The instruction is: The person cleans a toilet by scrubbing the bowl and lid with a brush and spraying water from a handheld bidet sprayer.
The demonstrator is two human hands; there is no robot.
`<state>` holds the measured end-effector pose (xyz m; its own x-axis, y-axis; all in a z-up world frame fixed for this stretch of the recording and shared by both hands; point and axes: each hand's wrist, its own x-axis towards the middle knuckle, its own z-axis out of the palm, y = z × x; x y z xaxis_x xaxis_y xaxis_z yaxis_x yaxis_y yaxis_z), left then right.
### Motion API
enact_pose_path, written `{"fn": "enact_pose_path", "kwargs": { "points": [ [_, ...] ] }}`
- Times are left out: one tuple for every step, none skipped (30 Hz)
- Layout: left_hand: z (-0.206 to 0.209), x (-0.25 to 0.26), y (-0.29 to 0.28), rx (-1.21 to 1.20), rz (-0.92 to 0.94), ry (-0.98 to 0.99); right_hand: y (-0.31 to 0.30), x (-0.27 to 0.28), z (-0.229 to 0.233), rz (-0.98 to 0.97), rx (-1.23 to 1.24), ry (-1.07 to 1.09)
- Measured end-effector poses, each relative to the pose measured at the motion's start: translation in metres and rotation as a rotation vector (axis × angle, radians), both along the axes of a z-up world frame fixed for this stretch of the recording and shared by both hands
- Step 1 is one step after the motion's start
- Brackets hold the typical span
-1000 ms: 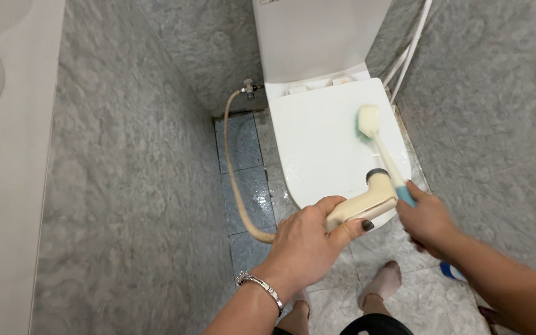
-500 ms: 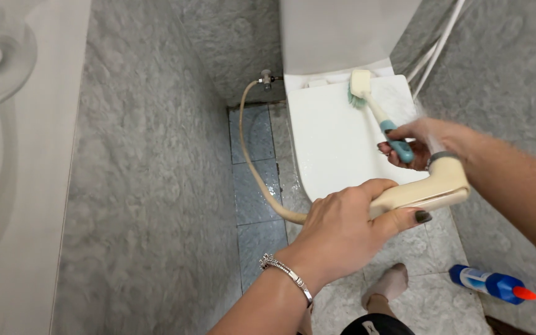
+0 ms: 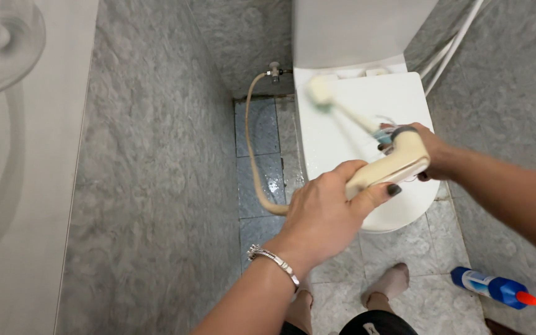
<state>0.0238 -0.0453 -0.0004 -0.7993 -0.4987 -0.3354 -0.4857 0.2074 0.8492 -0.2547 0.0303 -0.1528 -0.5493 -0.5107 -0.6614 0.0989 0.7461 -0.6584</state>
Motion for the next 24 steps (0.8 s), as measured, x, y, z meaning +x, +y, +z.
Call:
{"fn": "enact_pose_path", "kwargs": {
  "points": [
    [0.001, 0.001, -0.001, -0.003, -0.002, 0.001, -0.003, 0.003, 0.012, 0.288, 0.087, 0.134],
    [0.002, 0.002, -0.003, 0.034, 0.008, -0.04, -0.007, 0.008, 0.022, 0.286, 0.084, 0.136],
    [0.003, 0.005, -0.003, 0.073, 0.027, -0.082, -0.013, 0.012, 0.03, 0.312, 0.174, 0.216],
    [0.003, 0.007, -0.004, 0.073, 0.035, -0.083, -0.017, 0.017, 0.035, 0.338, 0.263, 0.297],
    [0.003, 0.01, -0.005, 0.081, 0.047, -0.085, -0.023, 0.024, 0.037, 0.351, 0.261, 0.295],
    [0.002, 0.013, -0.006, 0.089, 0.059, -0.086, -0.029, 0.031, 0.039, 0.22, 0.247, 0.303],
    [0.001, 0.015, -0.007, 0.087, 0.066, -0.087, -0.033, 0.036, 0.041, 0.082, 0.23, 0.312],
    [0.001, 0.017, -0.007, 0.075, 0.07, -0.083, -0.036, 0.041, 0.044, 0.088, 0.226, 0.312],
    [0.0, 0.018, -0.006, 0.066, 0.069, -0.076, -0.034, 0.046, 0.047, 0.137, 0.265, 0.355],
    [-0.001, 0.02, -0.006, 0.067, 0.073, -0.075, -0.033, 0.05, 0.051, 0.186, 0.304, 0.398],
    [-0.002, 0.022, -0.007, 0.067, 0.074, -0.077, -0.033, 0.051, 0.055, 0.184, 0.306, 0.399],
    [-0.003, 0.023, -0.007, 0.067, 0.075, -0.08, -0.034, 0.052, 0.06, 0.295, 0.324, 0.402],
    [-0.004, 0.024, -0.007, 0.067, 0.065, -0.078, -0.034, 0.051, 0.063, 0.399, 0.34, 0.402],
    [-0.005, 0.026, -0.007, 0.076, 0.07, -0.078, -0.035, 0.05, 0.066, 0.389, 0.342, 0.403],
    [-0.006, 0.026, -0.007, 0.083, 0.081, -0.079, -0.038, 0.047, 0.068, 0.407, 0.371, 0.415],
    [-0.007, 0.026, -0.007, 0.08, 0.079, -0.078, -0.039, 0.044, 0.067, 0.425, 0.4, 0.428],
    [-0.007, 0.025, -0.006, 0.072, 0.081, -0.075, -0.04, 0.044, 0.062, 0.433, 0.396, 0.427],
    [-0.008, 0.025, -0.005, 0.065, 0.084, -0.071, -0.042, 0.043, 0.054, 0.33, 0.371, 0.4],
    [-0.009, 0.026, -0.003, 0.063, 0.091, -0.074, -0.044, 0.041, 0.045, 0.227, 0.347, 0.37],
    [-0.009, 0.026, -0.002, 0.049, 0.087, -0.064, -0.045, 0.042, 0.033, 0.234, 0.343, 0.369],
    [-0.009, 0.026, -0.002, 0.033, 0.077, -0.05, -0.043, 0.042, 0.021, 0.092, 0.272, 0.297],
    [-0.008, 0.027, -0.002, 0.03, 0.077, -0.049, -0.041, 0.042, 0.01, -0.048, 0.2, 0.224],
    [-0.008, 0.027, -0.001, 0.041, 0.076, -0.047, -0.035, 0.042, 0.003, -0.05, 0.201, 0.226],
    [-0.007, 0.027, -0.001, 0.052, 0.075, -0.044, -0.028, 0.041, -0.002, 0.001, 0.089, 0.12]
  ]
}}
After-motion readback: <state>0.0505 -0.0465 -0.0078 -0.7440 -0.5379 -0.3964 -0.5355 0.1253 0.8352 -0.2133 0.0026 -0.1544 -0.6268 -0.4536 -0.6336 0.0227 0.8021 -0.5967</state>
